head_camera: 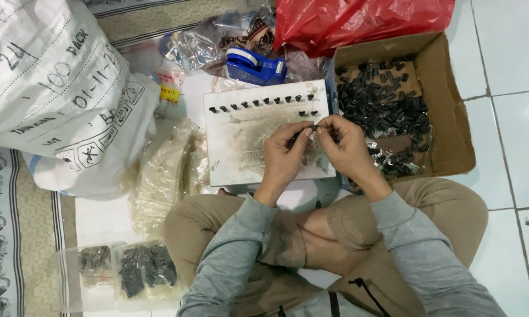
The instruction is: Assembling small black components into a white template board by picking them from a box and inserting them into holes.
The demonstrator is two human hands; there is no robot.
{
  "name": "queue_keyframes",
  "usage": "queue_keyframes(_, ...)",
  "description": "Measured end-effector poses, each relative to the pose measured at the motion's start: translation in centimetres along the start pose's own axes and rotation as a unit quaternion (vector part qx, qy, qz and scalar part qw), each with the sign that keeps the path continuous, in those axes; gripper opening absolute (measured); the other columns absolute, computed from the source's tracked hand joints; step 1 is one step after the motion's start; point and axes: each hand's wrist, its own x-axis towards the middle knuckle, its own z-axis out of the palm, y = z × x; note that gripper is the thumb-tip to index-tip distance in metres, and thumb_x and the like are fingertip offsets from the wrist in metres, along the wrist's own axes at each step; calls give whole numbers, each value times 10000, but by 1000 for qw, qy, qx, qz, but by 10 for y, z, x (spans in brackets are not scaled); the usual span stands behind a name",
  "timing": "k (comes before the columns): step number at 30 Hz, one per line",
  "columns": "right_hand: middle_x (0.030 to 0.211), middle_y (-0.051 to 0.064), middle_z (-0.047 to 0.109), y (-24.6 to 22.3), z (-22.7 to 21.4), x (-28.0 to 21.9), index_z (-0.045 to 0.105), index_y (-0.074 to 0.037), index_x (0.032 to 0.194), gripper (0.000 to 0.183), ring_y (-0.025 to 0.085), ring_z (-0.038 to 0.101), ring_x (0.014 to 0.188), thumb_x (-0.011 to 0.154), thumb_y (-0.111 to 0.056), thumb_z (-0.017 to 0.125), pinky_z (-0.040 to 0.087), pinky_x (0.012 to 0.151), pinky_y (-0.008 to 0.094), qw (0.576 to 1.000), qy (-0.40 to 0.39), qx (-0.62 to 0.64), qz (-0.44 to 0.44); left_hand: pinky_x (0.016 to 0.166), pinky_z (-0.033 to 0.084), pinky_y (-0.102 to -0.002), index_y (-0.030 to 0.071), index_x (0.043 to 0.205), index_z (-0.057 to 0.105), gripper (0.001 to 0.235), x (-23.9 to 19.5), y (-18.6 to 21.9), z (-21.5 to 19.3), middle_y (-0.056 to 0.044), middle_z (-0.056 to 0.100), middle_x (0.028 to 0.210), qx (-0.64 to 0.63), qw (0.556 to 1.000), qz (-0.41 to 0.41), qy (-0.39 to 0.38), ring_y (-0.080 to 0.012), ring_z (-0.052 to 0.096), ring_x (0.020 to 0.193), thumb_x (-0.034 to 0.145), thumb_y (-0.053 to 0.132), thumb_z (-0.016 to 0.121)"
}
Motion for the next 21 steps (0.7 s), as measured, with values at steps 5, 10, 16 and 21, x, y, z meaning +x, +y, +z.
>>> queue_keyframes(5,751,125,663,-20,3,2,711,9,1008,92,164,616,711,1001,-2,619,532,636,339,999,25,20,-1,677,660,-320,-19,1124,748,169,0,-9,1,-177,716,936,-51,998,-34,8,-165,690,803,999,75,682)
queue_keyframes(10,805,143,672,-31,5,0,701,29,1105,119,171,630,781,1030,7,611,549,692,350,998,43,19,-37,672,675,-321,-58,1137,728,184,2,-22,3,-217,723,926,-128,988,-84,20,-189,703,778,999,46,666)
queue_keyframes(16,860,177,700,-28,7,-1,714,48,1116,126,216,686,824,1022,42,630,565,717,363,996,51,7,-69,681,678,-309,-66,1145,717,213,2,-30,3,-213,729,918,-179,976,-120,34,-190,716,766,1010,89,662)
queue_keyframes(21,870,188,703,-20,6,-1,731,66,1090,109,206,689,855,984,52,710,571,733,360,995,55,24,-76,690,681,-302,-63,1140,721,209,3,-39,3,-222,734,923,-190,974,-121,30,-182,716,768,1009,93,672)
